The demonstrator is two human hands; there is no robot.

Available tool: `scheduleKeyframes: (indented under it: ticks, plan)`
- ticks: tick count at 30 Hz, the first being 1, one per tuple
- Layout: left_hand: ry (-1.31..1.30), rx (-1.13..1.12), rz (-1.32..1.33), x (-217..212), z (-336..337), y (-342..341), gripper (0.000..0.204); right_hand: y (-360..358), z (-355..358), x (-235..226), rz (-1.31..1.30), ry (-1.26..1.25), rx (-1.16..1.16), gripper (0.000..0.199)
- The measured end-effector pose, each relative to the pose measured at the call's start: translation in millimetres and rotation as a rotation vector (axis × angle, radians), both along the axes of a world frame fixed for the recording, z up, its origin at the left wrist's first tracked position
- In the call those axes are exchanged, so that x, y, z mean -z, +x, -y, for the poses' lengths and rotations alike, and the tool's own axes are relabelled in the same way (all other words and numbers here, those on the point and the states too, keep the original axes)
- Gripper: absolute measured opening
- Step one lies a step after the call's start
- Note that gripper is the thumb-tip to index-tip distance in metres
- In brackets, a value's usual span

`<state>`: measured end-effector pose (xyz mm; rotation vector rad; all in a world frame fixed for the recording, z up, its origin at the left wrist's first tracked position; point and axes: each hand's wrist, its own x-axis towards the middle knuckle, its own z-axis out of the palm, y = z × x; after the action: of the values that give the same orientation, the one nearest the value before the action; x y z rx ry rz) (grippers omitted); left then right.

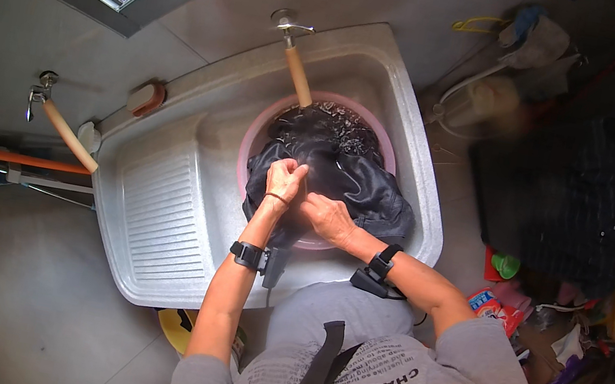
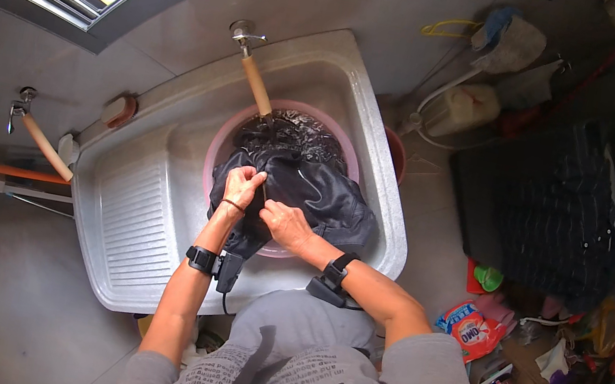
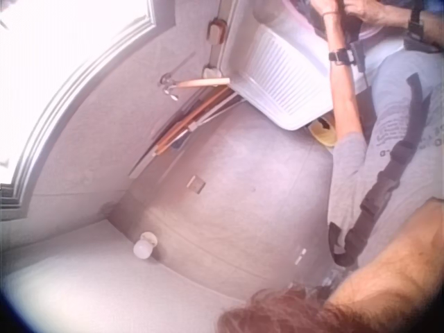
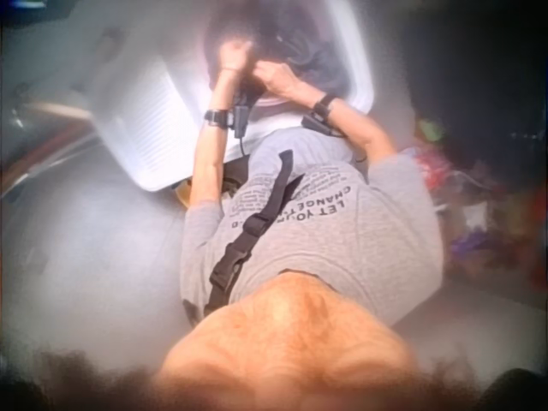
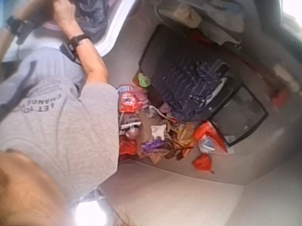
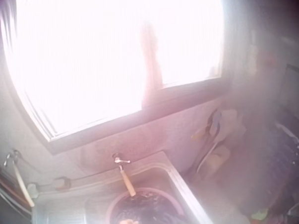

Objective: Hand-washing a black garment in a utility sink using soap and rinsing in a pink basin.

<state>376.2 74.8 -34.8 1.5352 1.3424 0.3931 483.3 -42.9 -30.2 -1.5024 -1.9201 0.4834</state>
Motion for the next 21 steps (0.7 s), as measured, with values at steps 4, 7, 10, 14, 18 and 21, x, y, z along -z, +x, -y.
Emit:
scheduleKeyframes:
  ticks: [4, 7, 10, 14, 18, 21]
  plan:
    - [-0.045, -0.019, 0.121, 3.2, -2.3, -10.9, 0.023, 20.2, 2.1, -13.9, -0.196, -0.102, 0.031, 0.015]
    - [-0.048, 0.031, 0.038, -9.5, 4.8, -21.7, 0.035, 44.7, 9.8, -18.3, -0.155, -0.136, 0.141, 0.013]
    - [0.016, 0.071, -0.174, -17.1, 27.1, -34.6, 0.051, 51.3, 20.5, -26.6, -0.06, -0.161, 0.126, 0.008]
    - [0.104, 0.197, -0.336, -6.5, 67.5, -48.8, 0.05, 32.9, 31.9, -19.5, 0.232, -0.047, -0.068, 0.011]
    - [0.302, 0.131, -0.414, 30.0, 84.7, -54.4, 0.032, 13.3, 20.6, -3.4, 0.462, -0.095, -0.08, 0.019]
    - [0.066, 0.091, -0.439, 15.9, 73.9, -45.0, 0.03, 12.0, 10.5, 20.2, 0.506, -0.128, -0.033, 0.016]
